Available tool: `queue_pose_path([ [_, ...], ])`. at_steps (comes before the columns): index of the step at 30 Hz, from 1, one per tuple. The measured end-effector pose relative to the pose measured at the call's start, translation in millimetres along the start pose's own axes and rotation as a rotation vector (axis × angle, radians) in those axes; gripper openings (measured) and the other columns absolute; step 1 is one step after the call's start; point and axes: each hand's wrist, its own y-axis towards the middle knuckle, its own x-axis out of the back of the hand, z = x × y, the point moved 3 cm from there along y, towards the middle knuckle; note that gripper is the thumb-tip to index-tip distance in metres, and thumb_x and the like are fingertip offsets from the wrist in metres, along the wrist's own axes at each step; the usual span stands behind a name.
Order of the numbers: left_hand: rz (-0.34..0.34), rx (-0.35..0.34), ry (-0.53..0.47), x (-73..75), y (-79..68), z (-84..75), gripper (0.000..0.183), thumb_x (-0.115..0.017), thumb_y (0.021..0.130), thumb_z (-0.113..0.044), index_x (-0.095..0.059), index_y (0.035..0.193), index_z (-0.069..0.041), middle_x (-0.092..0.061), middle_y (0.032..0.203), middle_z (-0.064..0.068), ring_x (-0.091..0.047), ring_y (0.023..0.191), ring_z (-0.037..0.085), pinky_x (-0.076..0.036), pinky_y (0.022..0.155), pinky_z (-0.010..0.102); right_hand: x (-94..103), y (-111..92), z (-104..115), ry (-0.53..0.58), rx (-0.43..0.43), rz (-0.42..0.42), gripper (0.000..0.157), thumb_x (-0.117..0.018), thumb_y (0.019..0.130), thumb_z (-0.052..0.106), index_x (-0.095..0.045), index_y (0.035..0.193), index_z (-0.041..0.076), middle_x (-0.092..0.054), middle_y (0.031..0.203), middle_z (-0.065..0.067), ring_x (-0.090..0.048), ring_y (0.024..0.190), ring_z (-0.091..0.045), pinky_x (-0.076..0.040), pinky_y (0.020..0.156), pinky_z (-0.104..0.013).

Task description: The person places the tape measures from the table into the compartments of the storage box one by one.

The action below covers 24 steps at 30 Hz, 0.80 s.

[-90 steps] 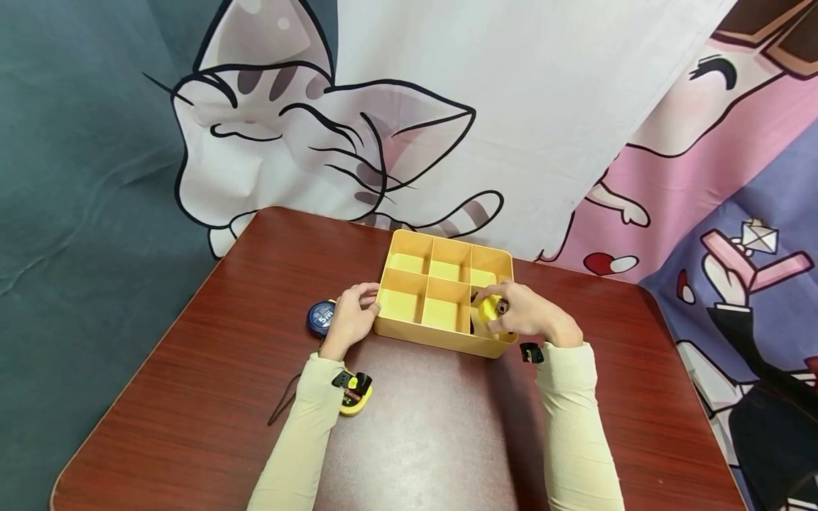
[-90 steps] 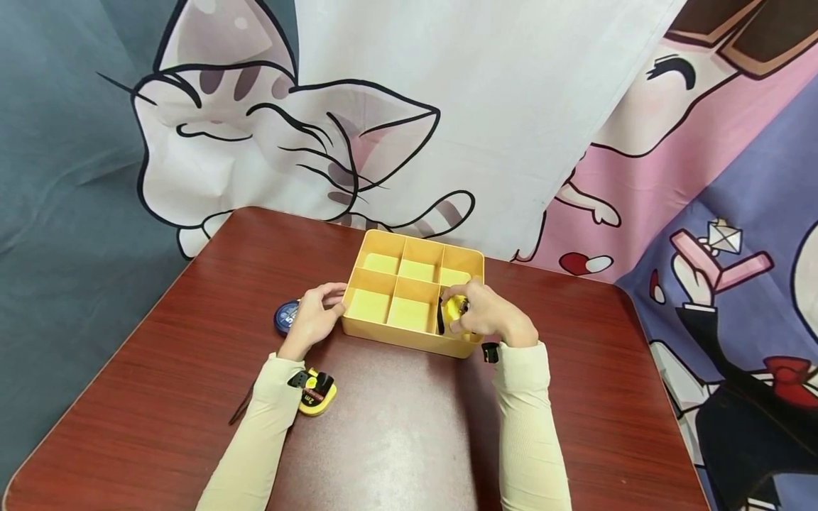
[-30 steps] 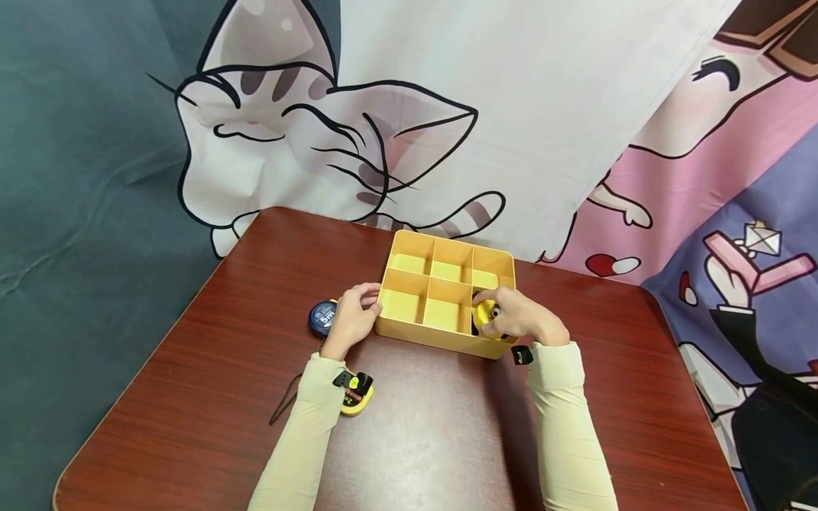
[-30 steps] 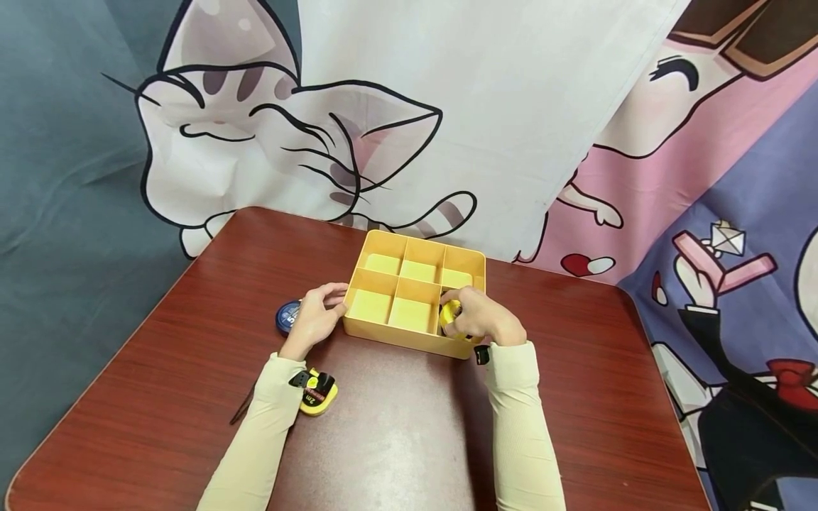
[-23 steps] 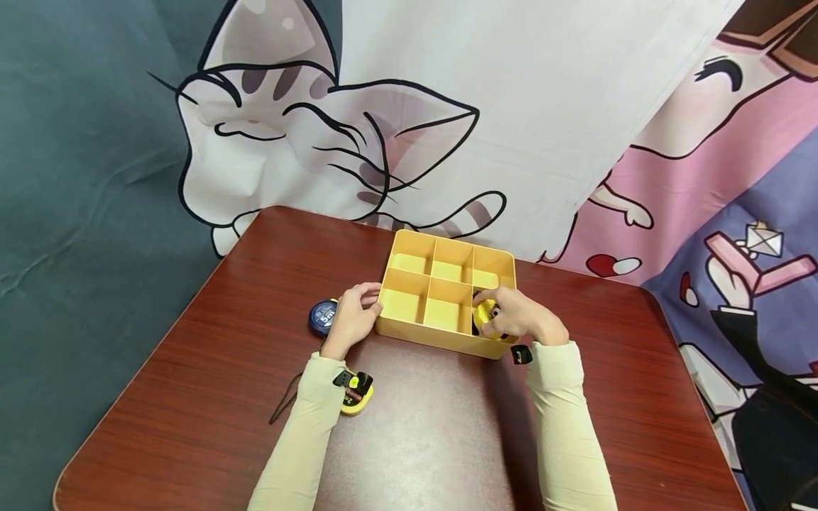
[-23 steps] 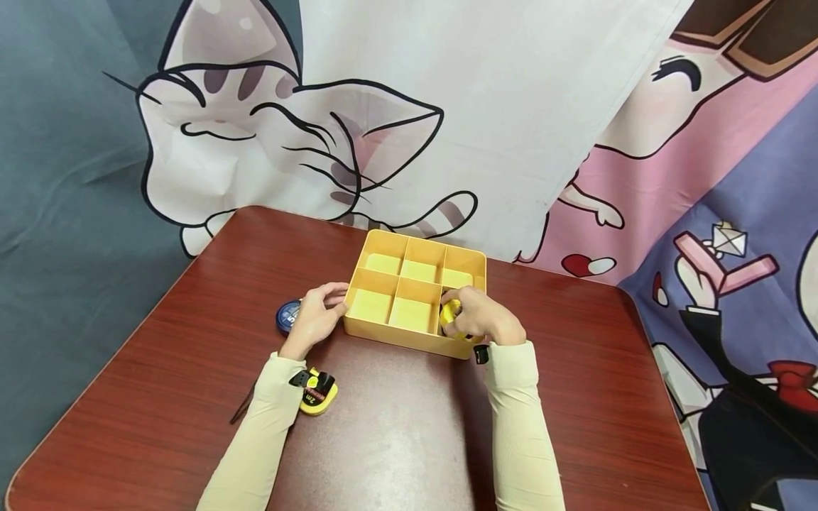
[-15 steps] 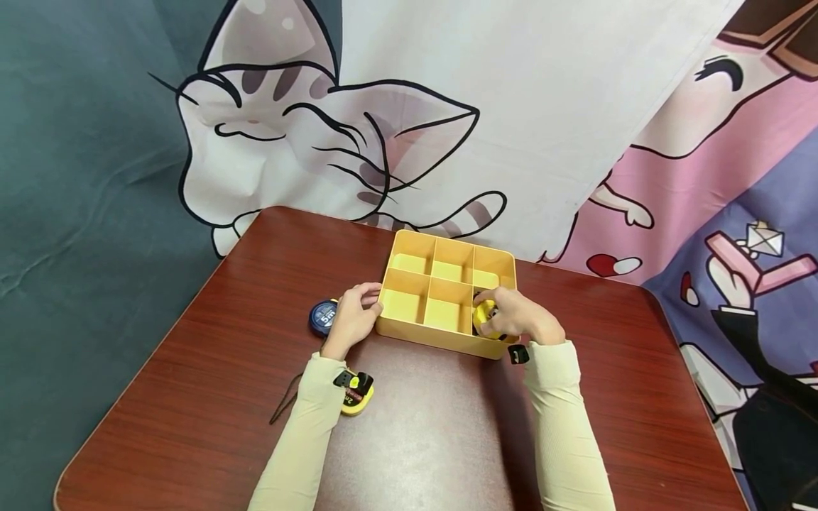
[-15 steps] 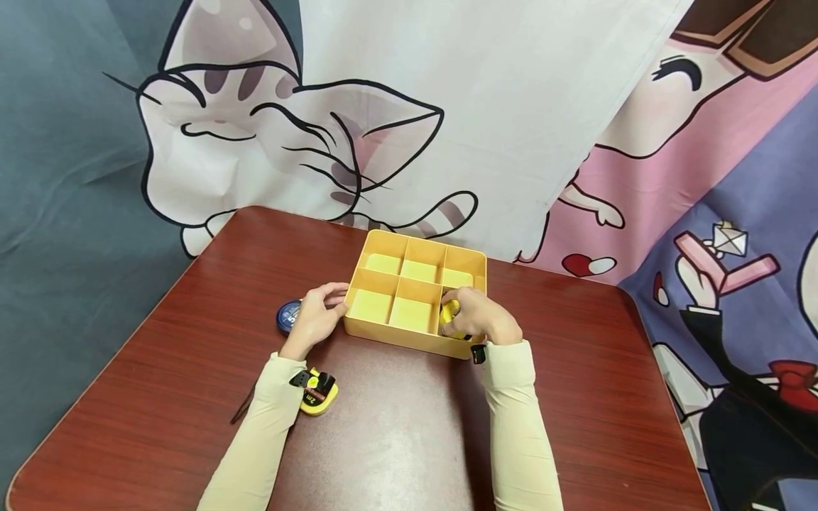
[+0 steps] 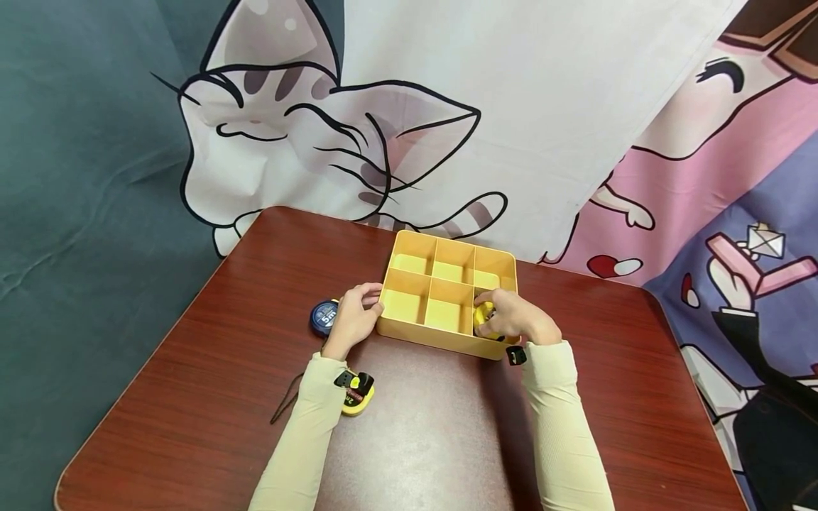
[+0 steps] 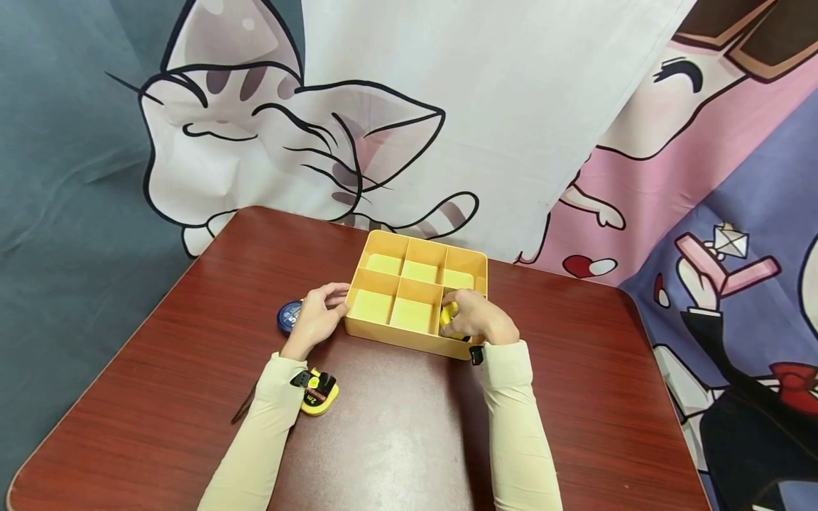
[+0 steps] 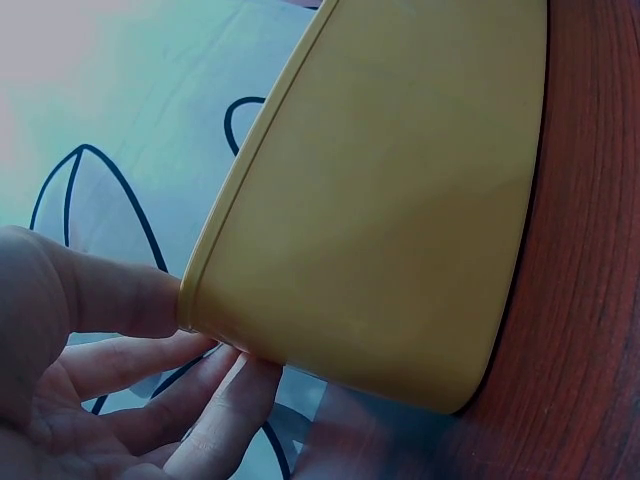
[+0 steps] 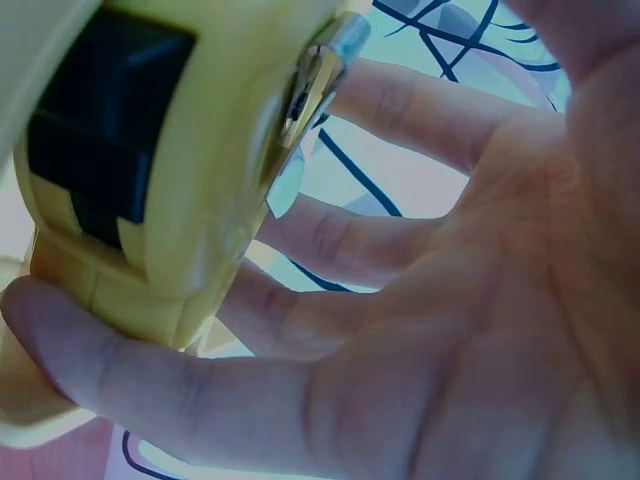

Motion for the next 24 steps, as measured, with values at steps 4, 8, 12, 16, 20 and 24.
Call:
queue_pose_path([
  [4,-0.001,-0.003,0.003,0.0,-0.3,0.2,0.037,-0.059,0.083,-0.003,-0.057,0.12,-0.001,-0.06,0.116,0.015,-0.059,0.104,0.024,-0.046,0.089,0.037,-2.2,2.4,-2.4,-0.01,0.01,-0.003,0.056,-0.074,0.068,0.017,-0.057,0.12,0.005,-0.057,0.08,-0.009,-0.052,0.066,-0.019,-0.045,0.048,-0.027],
  [8,-0.002,-0.01,0.001,0.0,0.0,0.1,0.037,-0.059,0.083,-0.002,-0.057,0.12,0.0,-0.06,0.116,0.016,-0.06,0.104,0.024,-0.046,0.089,0.037,-4.0,3.9,-4.3,-0.018,0.014,0.0,0.057,-0.074,0.069,0.018,-0.057,0.121,0.005,-0.057,0.075,-0.007,-0.051,0.062,-0.018,-0.044,0.047,-0.027],
  [12,-0.004,-0.01,0.0,0.2,0.8,1.1,0.036,-0.059,0.083,-0.002,-0.058,0.119,0.0,-0.06,0.116,0.016,-0.06,0.104,0.024,-0.046,0.089,0.037,-5.0,4.5,-4.4,-0.02,0.01,0.003,0.057,-0.073,0.069,0.018,-0.057,0.122,0.006,-0.057,0.076,-0.007,-0.051,0.06,-0.018,-0.044,0.045,-0.028],
  [16,-0.005,-0.009,0.004,-0.2,1.3,2.3,0.036,-0.059,0.083,-0.002,-0.058,0.119,-0.001,-0.061,0.115,0.015,-0.06,0.104,0.023,-0.046,0.088,0.037,-4.7,4.9,-4.5,-0.029,0.006,-0.004,0.057,-0.074,0.068,0.018,-0.057,0.122,0.007,-0.057,0.082,-0.009,-0.051,0.067,-0.02,-0.044,0.047,-0.028],
  [20,-0.006,-0.007,0.004,-0.3,0.9,2.2,0.036,-0.059,0.083,-0.003,-0.058,0.119,-0.001,-0.061,0.115,0.015,-0.06,0.104,0.023,-0.046,0.088,0.037,-5.3,5.1,-5.1,-0.01,-0.009,0.004,0.057,-0.074,0.069,0.016,-0.056,0.122,0.006,-0.056,0.084,-0.011,-0.052,0.068,-0.022,-0.045,0.046,-0.028],
  [24,-0.004,-0.012,0.006,-0.3,0.9,1.6,0.036,-0.059,0.083,-0.002,-0.058,0.119,-0.001,-0.06,0.116,0.016,-0.06,0.104,0.024,-0.046,0.089,0.037,-6.0,5.3,-5.2,-0.019,-0.005,0.003,0.056,-0.073,0.069,0.015,-0.056,0.122,0.005,-0.055,0.086,-0.011,-0.051,0.07,-0.022,-0.045,0.048,-0.027],
])
